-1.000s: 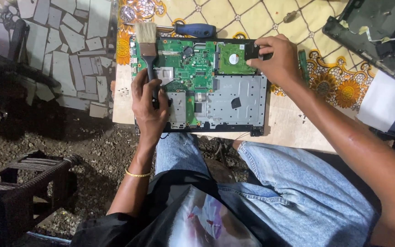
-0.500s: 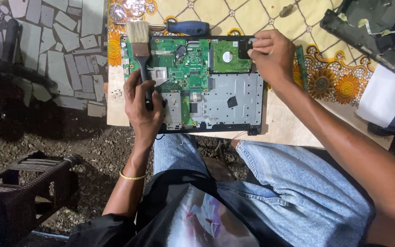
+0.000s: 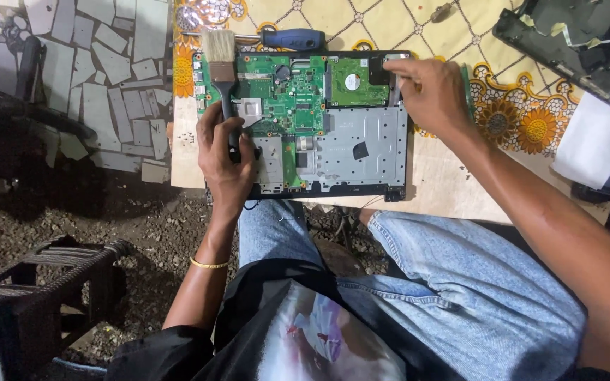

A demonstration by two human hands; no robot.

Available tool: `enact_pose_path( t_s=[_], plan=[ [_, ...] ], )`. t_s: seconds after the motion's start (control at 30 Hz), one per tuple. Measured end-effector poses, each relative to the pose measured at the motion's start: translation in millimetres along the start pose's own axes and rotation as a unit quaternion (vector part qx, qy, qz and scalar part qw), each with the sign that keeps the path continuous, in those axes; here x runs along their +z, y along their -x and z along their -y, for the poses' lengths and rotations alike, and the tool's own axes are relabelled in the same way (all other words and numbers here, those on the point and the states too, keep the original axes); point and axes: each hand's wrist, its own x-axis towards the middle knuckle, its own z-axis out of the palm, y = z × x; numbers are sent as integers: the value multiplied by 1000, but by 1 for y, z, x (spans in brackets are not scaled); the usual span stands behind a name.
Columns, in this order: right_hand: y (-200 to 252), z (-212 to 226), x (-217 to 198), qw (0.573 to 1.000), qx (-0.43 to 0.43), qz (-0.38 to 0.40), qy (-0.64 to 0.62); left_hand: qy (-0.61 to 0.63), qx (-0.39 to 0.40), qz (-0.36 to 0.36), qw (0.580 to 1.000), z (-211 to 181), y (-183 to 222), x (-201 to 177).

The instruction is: Reinstalling a motherboard and hard drive into a laptop chassis, including connecting ribbon cables and securing with screws.

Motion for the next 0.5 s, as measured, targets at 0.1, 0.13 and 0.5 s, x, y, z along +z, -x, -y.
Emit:
enact_pose_path(
  t_s=[0.1,0.13,0.5],
  plan=[
    [26,7,-9,996,30,77,-45,6,-3,-1,1000,0,0,0],
    [29,7,-10,996,27,77,-44,5,-4,-4,1000,1,0,1],
    [33,55,6,957,58,257,124,37,22,-39,998,18,4,11]
  ],
)
